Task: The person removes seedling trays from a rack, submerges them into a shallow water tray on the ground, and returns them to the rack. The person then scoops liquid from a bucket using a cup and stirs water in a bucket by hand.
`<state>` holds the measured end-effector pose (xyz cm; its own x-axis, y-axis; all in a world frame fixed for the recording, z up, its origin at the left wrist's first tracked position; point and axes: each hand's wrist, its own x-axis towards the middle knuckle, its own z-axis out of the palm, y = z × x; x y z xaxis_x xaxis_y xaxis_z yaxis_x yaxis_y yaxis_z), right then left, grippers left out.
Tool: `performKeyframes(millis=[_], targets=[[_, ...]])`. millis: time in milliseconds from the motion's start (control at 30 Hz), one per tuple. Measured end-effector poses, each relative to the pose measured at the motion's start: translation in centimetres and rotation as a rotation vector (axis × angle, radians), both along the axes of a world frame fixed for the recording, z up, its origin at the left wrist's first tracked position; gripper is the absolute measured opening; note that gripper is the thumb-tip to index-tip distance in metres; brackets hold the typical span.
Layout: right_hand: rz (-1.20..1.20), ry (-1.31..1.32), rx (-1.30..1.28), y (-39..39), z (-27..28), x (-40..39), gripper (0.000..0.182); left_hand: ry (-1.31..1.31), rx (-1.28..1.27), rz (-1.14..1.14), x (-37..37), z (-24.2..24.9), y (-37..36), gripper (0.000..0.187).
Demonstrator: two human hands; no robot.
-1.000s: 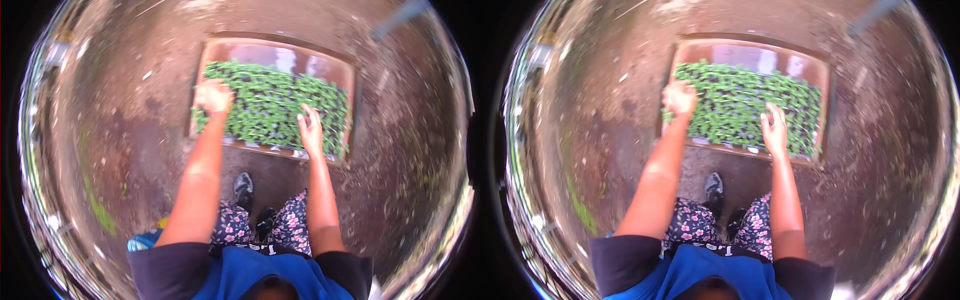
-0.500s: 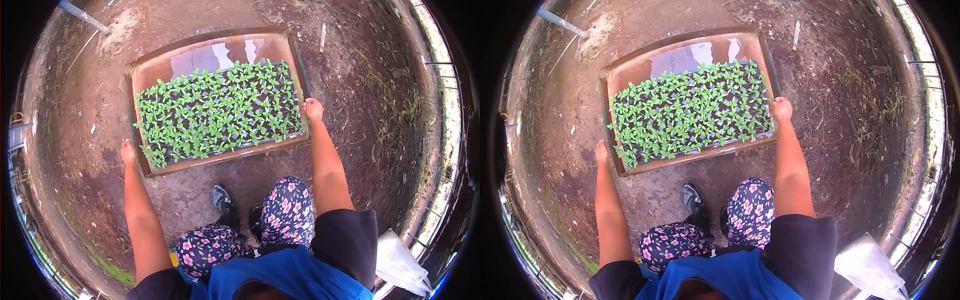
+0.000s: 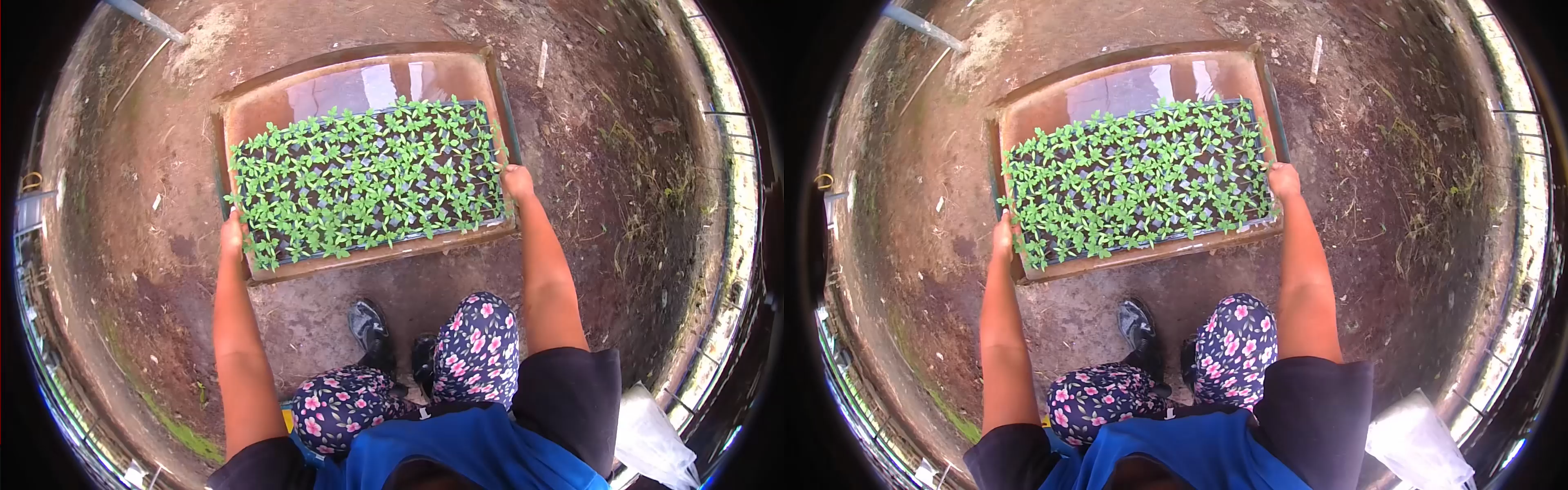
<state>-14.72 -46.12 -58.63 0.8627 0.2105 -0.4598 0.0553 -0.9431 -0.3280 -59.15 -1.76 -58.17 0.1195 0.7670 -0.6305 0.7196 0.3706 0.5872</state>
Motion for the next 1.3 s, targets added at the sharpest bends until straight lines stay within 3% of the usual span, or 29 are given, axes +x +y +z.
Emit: performKeyframes(millis=[67, 167, 233, 300, 367, 433, 500, 567, 633, 700, 733, 767, 800, 867, 900, 967, 1067, 1167, 1233, 1267, 1300], targets=[[-0.013, -0.009, 0.063, 0.7, -0.2, -0.4, 0.022, -0.047, 0.178, 0.027, -0.9, -2.8, 0.7, 0.036], [-0.265, 0.119, 0.370, 0.2, -1.6, 0.3, 0.019, -0.061, -0.057, 0.198, 0.3, 0.1, -0.1, 0.034], [-0.420, 0.369, 0.626, 2.0, 1.5, 0.1, 0.014, -0.157, -0.086, 0.186, 1.1, 2.2, -0.1, 0.029], [-0.296, 0.397, 0.496, 3.5, 3.2, 0.9, 0.011, -0.046, -0.030, -0.061, 2.3, 5.0, 0.0, 0.025], [-0.094, 0.376, 0.429, 4.9, 4.0, 1.6, 0.014, -0.117, -0.060, -0.315, 3.6, 6.4, 0.1, 0.030], [0.156, 0.254, 0.420, 6.8, 8.0, 0.2, 0.016, 0.286, 0.200, -0.667, 4.6, 6.8, 0.8, 0.037], [0.118, 0.327, 0.427, 8.3, 11.8, -1.3, 0.012, 0.311, 0.248, -0.609, 6.1, 9.6, -0.9, 0.043], [-0.037, 0.413, 0.646, 10.0, 17.2, -3.9, 0.008, 0.303, 0.281, -0.580, 7.3, 15.9, -3.0, 0.046], [0.132, 0.265, 0.425, 11.1, 26.7, -5.3, 0.016, 0.307, 0.159, -0.572, 7.8, 24.3, -3.9, 0.043], [0.114, 0.197, 0.625, 9.5, 34.2, -3.9, 0.019, 0.116, 0.146, -0.401, 4.7, 29.7, -2.2, 0.029], [0.063, 0.298, 0.654, 7.7, 38.6, -1.7, 0.012, 0.040, 0.105, -0.343, 2.6, 33.7, -0.7, 0.026], [0.001, 0.345, 0.775, 6.9, 44.2, -2.2, 0.024, -0.044, 0.084, -0.278, 0.4, 36.8, -0.3, 0.024], [-0.096, 0.438, 0.833, 5.9, 48.6, -1.3, 0.034, -0.054, 0.098, -0.234, -0.5, 43.1, -0.6, 0.021], [-0.059, 0.518, 0.899, 3.5, 55.6, -0.3, 0.037, -0.292, 0.124, -0.207, -2.8, 49.9, -1.2, 0.023], [-0.152, 0.597, 0.925, 2.8, 58.5, -0.2, 0.040, -0.415, 0.149, -0.195, -3.9, 52.8, -1.3, 0.024], [-0.284, 0.520, 0.887, 3.1, 61.9, 0.0, 0.049, -0.441, 0.079, -0.213, -5.6, 55.5, 0.1, 0.027], [-0.109, 0.733, 0.897, 6.0, 66.4, -2.3, 0.044, -0.447, 0.090, -0.122, -5.3, 58.1, -0.9, 0.023], [0.046, 0.525, 0.833, 7.9, 64.3, -5.3, 0.004, -0.257, 0.350, -0.132, -2.1, 57.9, -5.9, 0.017], [0.179, 0.367, 0.678, 8.8, 60.5, -6.9, 0.020, -0.076, 0.483, -0.197, 1.6, 56.9, -11.9, 0.014], [0.262, 0.339, 0.716, 9.7, 59.0, -7.7, 0.030, -0.082, 0.474, -0.068, 2.3, 57.3, -14.5, 0.020], [0.323, 0.291, 0.754, 10.0, 57.8, -7.5, 0.029, -0.063, 0.517, 0.012, 2.1, 56.9, -16.0, 0.022]])
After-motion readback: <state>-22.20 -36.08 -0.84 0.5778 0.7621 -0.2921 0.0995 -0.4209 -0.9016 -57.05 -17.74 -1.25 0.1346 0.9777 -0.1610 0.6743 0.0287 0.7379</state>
